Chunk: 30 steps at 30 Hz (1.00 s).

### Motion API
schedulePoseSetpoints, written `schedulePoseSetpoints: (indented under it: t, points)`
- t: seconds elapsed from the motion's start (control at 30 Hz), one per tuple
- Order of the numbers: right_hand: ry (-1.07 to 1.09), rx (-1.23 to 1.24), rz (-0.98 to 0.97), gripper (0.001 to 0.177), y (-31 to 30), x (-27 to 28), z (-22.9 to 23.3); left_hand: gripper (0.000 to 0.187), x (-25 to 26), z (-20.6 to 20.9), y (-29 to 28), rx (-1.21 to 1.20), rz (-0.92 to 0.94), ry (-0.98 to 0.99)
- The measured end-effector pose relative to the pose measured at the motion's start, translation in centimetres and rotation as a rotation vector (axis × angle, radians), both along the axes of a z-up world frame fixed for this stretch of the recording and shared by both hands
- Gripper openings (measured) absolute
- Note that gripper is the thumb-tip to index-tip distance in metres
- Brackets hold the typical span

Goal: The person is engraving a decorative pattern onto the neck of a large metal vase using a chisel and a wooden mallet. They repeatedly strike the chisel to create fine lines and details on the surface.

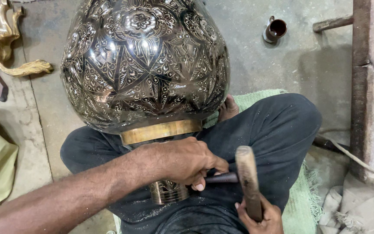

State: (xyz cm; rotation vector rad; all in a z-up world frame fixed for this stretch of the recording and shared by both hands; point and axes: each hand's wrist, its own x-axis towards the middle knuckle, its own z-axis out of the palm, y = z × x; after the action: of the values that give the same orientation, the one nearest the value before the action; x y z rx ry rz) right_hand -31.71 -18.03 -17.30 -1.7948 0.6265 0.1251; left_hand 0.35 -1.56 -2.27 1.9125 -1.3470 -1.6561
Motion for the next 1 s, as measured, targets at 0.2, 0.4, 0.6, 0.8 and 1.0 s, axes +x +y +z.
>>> schedulePoseSetpoints:
  t: [0.2,0.4,0.6,0.8,1.0]
  points:
    - [0.02,0.032,-0.082,0.022,0.8,0.0,0.1,0.067,0.1,-0.1,0.2,-0.082,-0.017,0.034]
    - [-0.149,-0.051,-0.099,0.03,1.1,-0.6,-0.3,0.066,0.5,-0.5,0.5,-0.157,-0.076,0.044]
    - [-0.084,-0.067,-0.161,0.033,1.4,-1.0,-1.1,0.063,0.9,-0.4,0.9,-0.216,-0.052,0.059]
    - [0.011,-0.048,-0.006,0.032,-0.1,-0.7,-0.7,0.061,0.9,-0.2,0.8,-0.124,-0.018,0.08]
    - [0.159,0.029,-0.169,0.024,-0.4,-0.5,-0.1,0.063,0.2,0.0,1.2,-0.206,0.073,0.047]
